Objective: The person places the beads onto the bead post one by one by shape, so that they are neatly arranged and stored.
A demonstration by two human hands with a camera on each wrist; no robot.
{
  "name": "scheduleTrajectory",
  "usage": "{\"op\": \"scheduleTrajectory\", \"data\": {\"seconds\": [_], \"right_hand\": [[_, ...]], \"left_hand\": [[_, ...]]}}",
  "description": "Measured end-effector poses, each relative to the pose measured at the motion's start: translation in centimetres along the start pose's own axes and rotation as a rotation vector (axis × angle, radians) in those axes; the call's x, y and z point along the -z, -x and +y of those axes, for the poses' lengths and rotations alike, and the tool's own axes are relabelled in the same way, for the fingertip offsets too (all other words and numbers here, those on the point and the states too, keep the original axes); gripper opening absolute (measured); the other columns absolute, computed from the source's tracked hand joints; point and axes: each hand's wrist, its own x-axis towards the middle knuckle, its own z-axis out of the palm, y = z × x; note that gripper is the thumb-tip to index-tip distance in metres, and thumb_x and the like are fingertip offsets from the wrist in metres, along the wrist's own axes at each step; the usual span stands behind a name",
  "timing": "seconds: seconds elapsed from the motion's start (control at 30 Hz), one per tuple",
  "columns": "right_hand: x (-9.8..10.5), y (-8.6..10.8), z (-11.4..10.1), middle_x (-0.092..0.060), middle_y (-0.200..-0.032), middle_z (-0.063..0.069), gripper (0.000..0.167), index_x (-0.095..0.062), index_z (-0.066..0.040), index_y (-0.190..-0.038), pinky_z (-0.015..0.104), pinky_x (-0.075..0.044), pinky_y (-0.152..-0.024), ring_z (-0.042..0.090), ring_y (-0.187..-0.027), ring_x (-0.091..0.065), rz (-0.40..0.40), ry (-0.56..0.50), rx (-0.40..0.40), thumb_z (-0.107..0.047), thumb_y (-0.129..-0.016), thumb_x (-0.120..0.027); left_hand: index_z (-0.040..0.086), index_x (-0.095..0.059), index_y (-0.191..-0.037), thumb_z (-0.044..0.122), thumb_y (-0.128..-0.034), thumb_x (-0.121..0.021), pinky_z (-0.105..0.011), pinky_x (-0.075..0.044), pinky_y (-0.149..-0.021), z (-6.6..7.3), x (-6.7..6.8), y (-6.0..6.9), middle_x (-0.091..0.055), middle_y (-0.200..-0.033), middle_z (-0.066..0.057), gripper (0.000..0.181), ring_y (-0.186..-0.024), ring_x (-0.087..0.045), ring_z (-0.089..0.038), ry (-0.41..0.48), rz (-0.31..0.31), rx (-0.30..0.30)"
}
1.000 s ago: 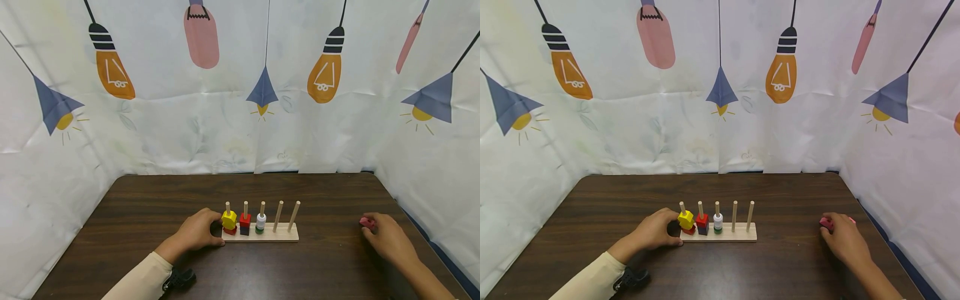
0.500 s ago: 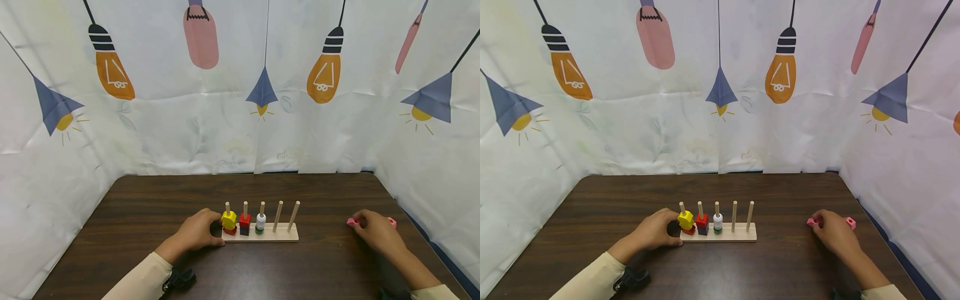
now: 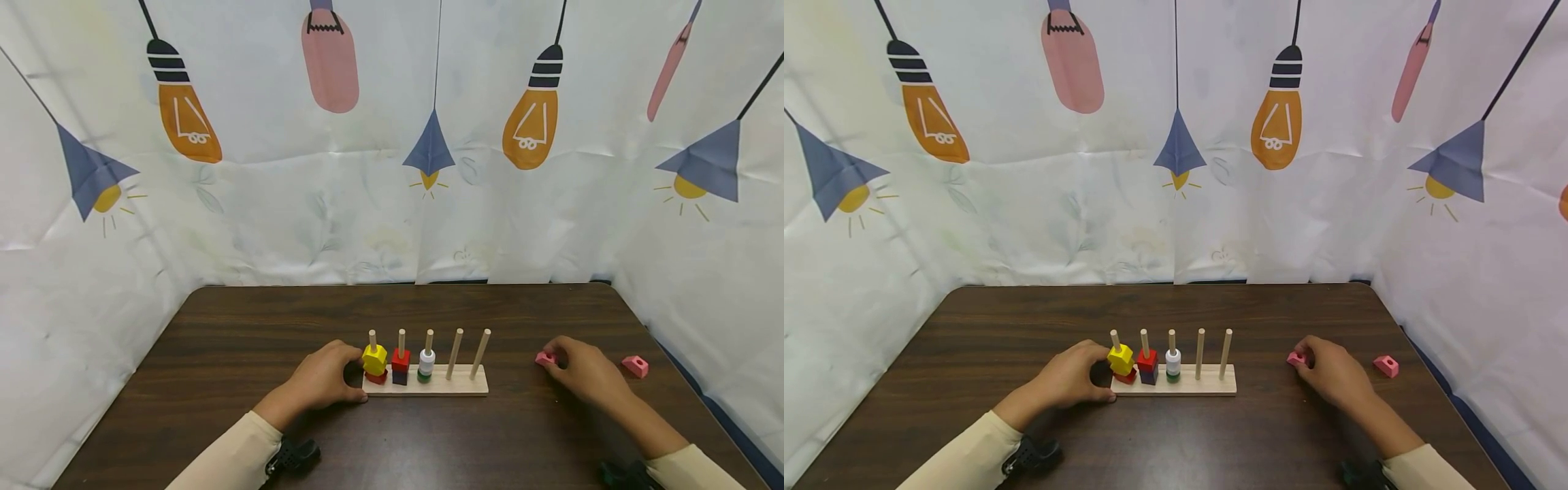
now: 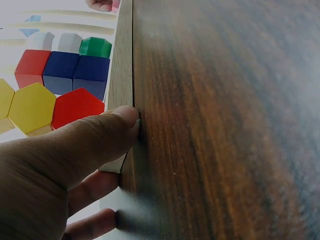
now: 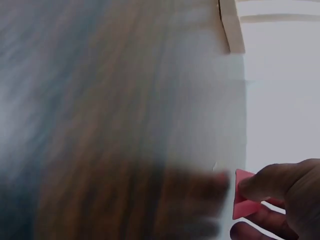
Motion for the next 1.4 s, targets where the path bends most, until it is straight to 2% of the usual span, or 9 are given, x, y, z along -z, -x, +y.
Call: {"op": "scheduleTrajectory", "data": {"seconds": [0.1,0.27,0.37,0.6,0.7,0.9,1.13,1.4], "right_hand": [[0.0,-0.3,-1.0,-0.068,-0.089,-0.004,0.019,-0.070,-0.016,-0.102,0.040,-0.048,-0.064,0.014,-0.075,-0.059,0.026,-0.004,0.021,-0.023,-0.088,-0.081],[0.6,-0.7,-2.9,-0.070,-0.093,-0.005,0.017,-0.071,-0.018,-0.102,0.045,-0.051,-0.072,0.018,-0.084,-0.066,0.064,-0.018,0.078,-0.020,-0.088,-0.081],[1.3,-1.0,-4.1,-0.071,-0.096,-0.006,0.016,-0.071,-0.019,-0.102,0.048,-0.052,-0.076,0.020,-0.090,-0.068,0.076,-0.032,0.111,-0.019,-0.089,-0.081],[3.4,-1.3,-6.7,-0.071,-0.098,-0.008,0.017,-0.071,-0.020,-0.106,0.047,-0.051,-0.076,0.023,-0.094,-0.069,0.070,-0.062,0.156,-0.021,-0.091,-0.079],[4.3,-1.4,-7.7,-0.071,-0.099,-0.008,0.018,-0.071,-0.020,-0.107,0.045,-0.051,-0.075,0.020,-0.093,-0.068,0.086,-0.063,0.185,-0.021,-0.091,-0.080],[5.6,-1.6,-9.4,-0.070,-0.098,-0.009,0.021,-0.071,-0.017,-0.109,0.035,-0.047,-0.068,0.009,-0.074,-0.059,0.104,-0.081,0.251,-0.015,-0.090,-0.080],[6.4,-2.1,-10.7,-0.070,-0.101,-0.007,0.024,-0.070,-0.015,-0.109,0.040,-0.051,-0.073,0.014,-0.091,-0.066,0.147,-0.078,0.350,-0.011,-0.088,-0.080],[7.0,-2.6,-12.4,-0.068,-0.098,-0.014,0.023,-0.072,-0.020,-0.106,0.035,-0.052,-0.073,0.009,-0.088,-0.065,0.154,-0.106,0.436,-0.014,-0.087,-0.083]], "left_hand": [[0.023,-0.070,-0.100,0.039,-0.0684,-0.095,-0.048,-0.053,-0.078,0.0,0.0,0.0,-0.062,-0.104,0.007,0.044,-0.097,-0.059,-0.015,-0.001,0.000,-0.003],[0.024,-0.069,-0.099,0.039,-0.0684,-0.095,-0.046,-0.052,-0.076,0.1,0.0,0.0,-0.062,-0.102,0.007,0.043,-0.095,-0.058,-0.014,0.003,0.001,-0.008],[0.024,-0.070,-0.099,0.039,-0.0683,-0.095,-0.046,-0.052,-0.075,0.1,0.0,0.0,-0.061,-0.101,0.008,0.043,-0.094,-0.058,-0.014,0.002,0.001,-0.012],[0.023,-0.070,-0.100,0.040,-0.0680,-0.096,-0.045,-0.052,-0.075,0.1,0.0,0.0,-0.061,-0.101,0.007,0.045,-0.093,-0.057,-0.014,-0.005,-0.002,-0.006],[0.022,-0.070,-0.100,0.041,-0.0677,-0.096,-0.045,-0.052,-0.076,0.0,0.0,-0.1,-0.061,-0.100,0.008,0.045,-0.093,-0.057,-0.013,-0.007,-0.004,-0.001],[0.021,-0.071,-0.101,0.040,-0.0674,-0.096,-0.045,-0.053,-0.077,0.0,0.1,-0.2,-0.061,-0.100,0.008,0.046,-0.092,-0.057,-0.013,-0.005,-0.010,0.002],[0.020,-0.071,-0.101,0.040,-0.0669,-0.096,-0.046,-0.053,-0.078,0.1,0.1,-0.2,-0.062,-0.100,0.007,0.047,-0.092,-0.057,-0.013,-0.005,-0.006,-0.002],[0.021,-0.070,-0.100,0.039,-0.0673,-0.096,-0.045,-0.053,-0.076,0.1,0.1,-0.2,-0.061,-0.098,0.007,0.045,-0.091,-0.056,-0.013,-0.002,-0.013,-0.001]]}}
